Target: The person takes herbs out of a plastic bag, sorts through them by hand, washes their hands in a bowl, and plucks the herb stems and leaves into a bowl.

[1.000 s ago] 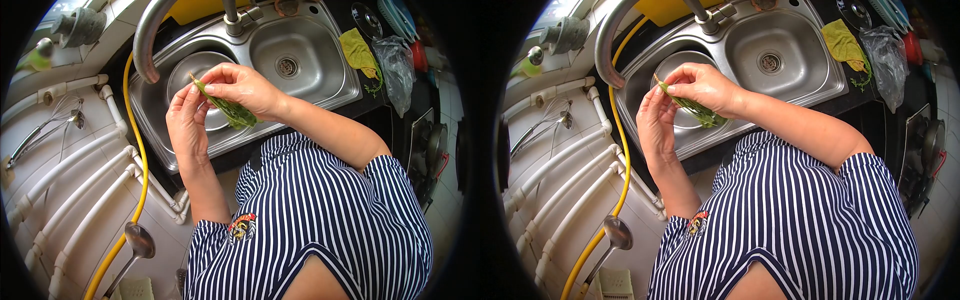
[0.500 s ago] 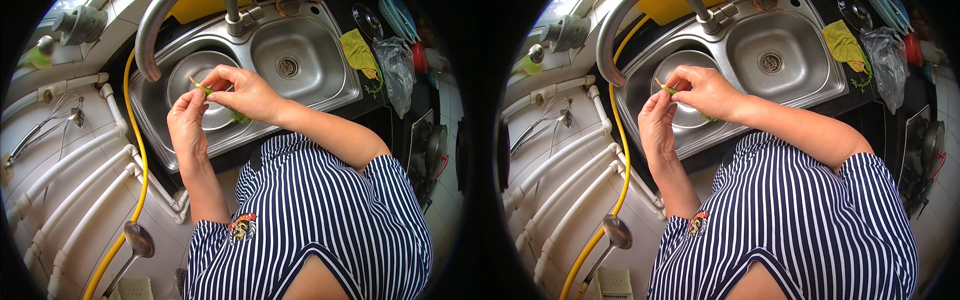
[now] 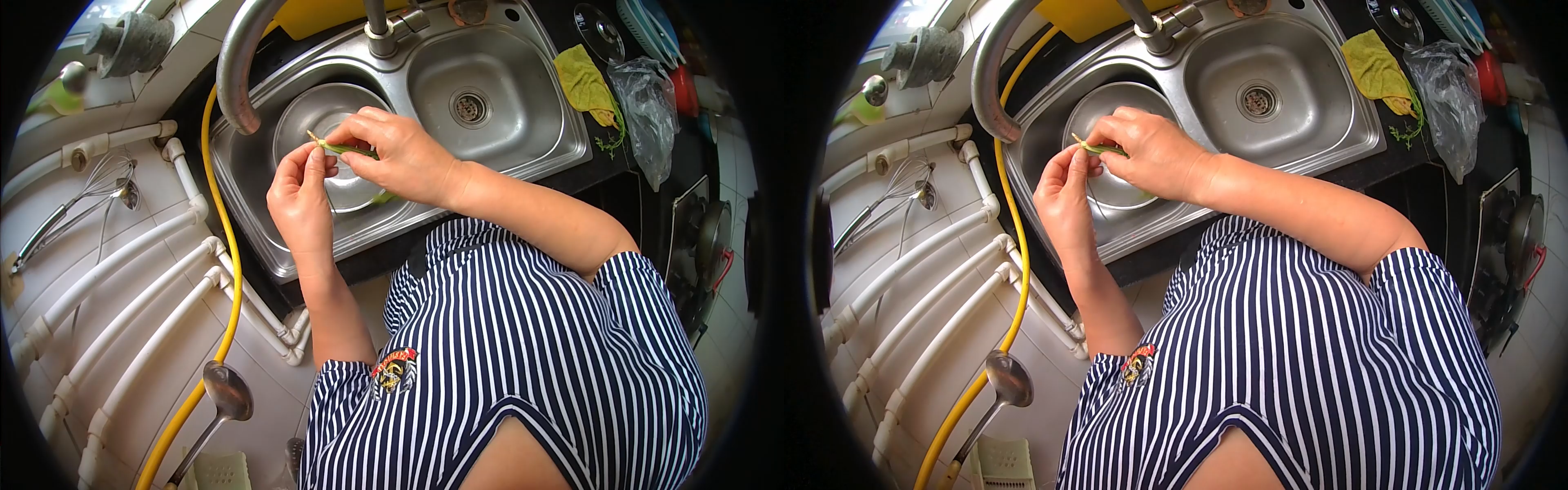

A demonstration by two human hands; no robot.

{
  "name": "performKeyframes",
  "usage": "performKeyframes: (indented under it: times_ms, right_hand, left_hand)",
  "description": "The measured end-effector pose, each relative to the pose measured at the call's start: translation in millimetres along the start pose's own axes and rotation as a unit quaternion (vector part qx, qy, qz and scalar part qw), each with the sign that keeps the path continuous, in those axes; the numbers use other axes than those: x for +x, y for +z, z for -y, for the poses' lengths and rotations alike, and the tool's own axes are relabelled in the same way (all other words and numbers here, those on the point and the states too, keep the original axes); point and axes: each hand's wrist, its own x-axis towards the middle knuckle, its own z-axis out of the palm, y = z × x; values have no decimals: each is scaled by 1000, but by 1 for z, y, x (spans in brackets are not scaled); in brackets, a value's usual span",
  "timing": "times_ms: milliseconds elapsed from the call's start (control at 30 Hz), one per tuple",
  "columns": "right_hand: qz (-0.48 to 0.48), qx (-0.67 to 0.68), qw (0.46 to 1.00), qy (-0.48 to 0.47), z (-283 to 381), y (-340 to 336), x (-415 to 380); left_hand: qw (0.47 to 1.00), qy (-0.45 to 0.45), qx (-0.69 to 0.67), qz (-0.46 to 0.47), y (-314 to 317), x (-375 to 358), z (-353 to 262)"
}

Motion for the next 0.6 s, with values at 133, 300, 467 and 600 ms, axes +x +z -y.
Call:
performKeyframes:
  times_ms: [133,300,467,600]
  right_hand:
    - [2,32,999,37,1,1,-2]
    - [42,177,964,192,5,-6,2]
    - [57,425,861,274,2,-9,3]
    - [40,464,834,295,5,-13,4]
  left_hand:
    - [996,30,83,-25,4,-2,0]
    - [988,40,148,-26,1,-1,-3]
    - [999,-12,-34,16,-8,4,0]
    - [992,-49,-114,-12,-4,3,-2]
